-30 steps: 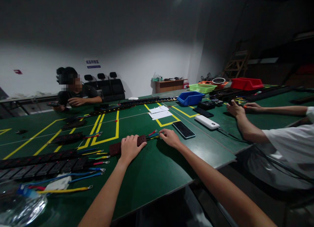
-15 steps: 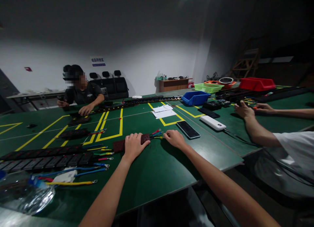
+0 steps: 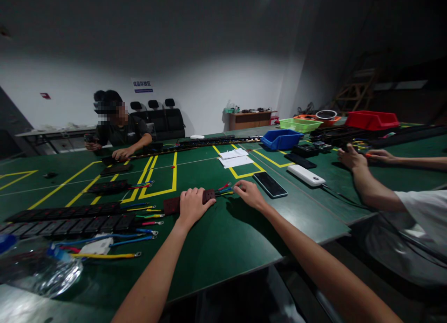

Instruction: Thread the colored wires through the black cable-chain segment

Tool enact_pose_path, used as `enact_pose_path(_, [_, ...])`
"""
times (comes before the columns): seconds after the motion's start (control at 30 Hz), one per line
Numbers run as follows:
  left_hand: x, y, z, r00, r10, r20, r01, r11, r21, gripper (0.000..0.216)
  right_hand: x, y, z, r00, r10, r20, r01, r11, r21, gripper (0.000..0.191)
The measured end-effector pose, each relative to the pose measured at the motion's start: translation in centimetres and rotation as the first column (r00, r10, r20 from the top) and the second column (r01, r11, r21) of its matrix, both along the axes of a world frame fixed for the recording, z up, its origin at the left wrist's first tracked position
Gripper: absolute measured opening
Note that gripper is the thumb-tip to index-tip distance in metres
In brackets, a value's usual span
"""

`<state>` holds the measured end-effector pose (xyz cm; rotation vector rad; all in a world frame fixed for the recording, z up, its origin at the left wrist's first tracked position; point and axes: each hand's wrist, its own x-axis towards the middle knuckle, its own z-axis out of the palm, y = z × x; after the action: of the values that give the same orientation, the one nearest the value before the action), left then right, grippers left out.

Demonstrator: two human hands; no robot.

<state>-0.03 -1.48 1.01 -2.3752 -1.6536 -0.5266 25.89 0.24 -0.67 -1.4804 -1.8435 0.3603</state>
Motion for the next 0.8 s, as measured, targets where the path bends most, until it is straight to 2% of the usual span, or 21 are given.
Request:
enact_pose_path(0.1, [0.0,0.0,0.0,1.0,-0.008,0.014,0.008,1.0,-0.009,0.061,0.0,0.4,-0.3,0.999,-0.021,-0.037,0.021,1.0,0.004,0.033])
enact_pose_path(0.27, [0.0,0.0,-0.1,1.0,0.004,0.006,-0.004,1.0,0.0,0.062,-0.6,0.6,-0.8,0.998,-0.058,-0.006,0.057,0.994,-0.093,0.047])
enact_pose_path(0.37, [0.1,0.0,-0.1,1.0,0.011,-0.003,-0.011,1.0,0.003,0.062,-1.0,0.4,-0.8,0.999,0.016,0.037,-0.012,0.996,-0.091,0.047])
enact_pose_path(0.47, [0.0,-0.1,0.0,1.0,0.008,0.0,-0.008,1.0,-0.003,0.062,-1.0,0.3,-0.7,0.991,0.133,-0.016,-0.133,0.991,-0.016,0.045])
enact_pose_path(0.53, [0.0,-0.1,0.0,1.0,0.004,0.005,-0.004,1.0,-0.003,0.062,-0.8,0.3,-0.6,0.985,0.168,-0.043,-0.168,0.986,0.015,0.043])
enact_pose_path(0.6, [0.0,-0.1,0.0,1.0,0.0,0.011,0.0,1.0,-0.003,0.062,-0.6,0.3,-0.5,0.993,0.117,-0.025,-0.117,0.993,-0.004,0.041])
enact_pose_path(0.73, [0.0,0.0,-0.2,1.0,0.011,-0.002,-0.011,1.0,0.006,0.063,-0.3,0.3,-0.5,0.991,-0.091,0.101,0.098,0.993,-0.059,0.039])
enact_pose_path(0.8, [-0.1,0.0,-0.3,1.0,0.017,-0.008,-0.017,1.0,0.011,0.063,-0.2,0.3,-0.5,0.977,-0.15,0.15,0.162,0.984,-0.07,0.034])
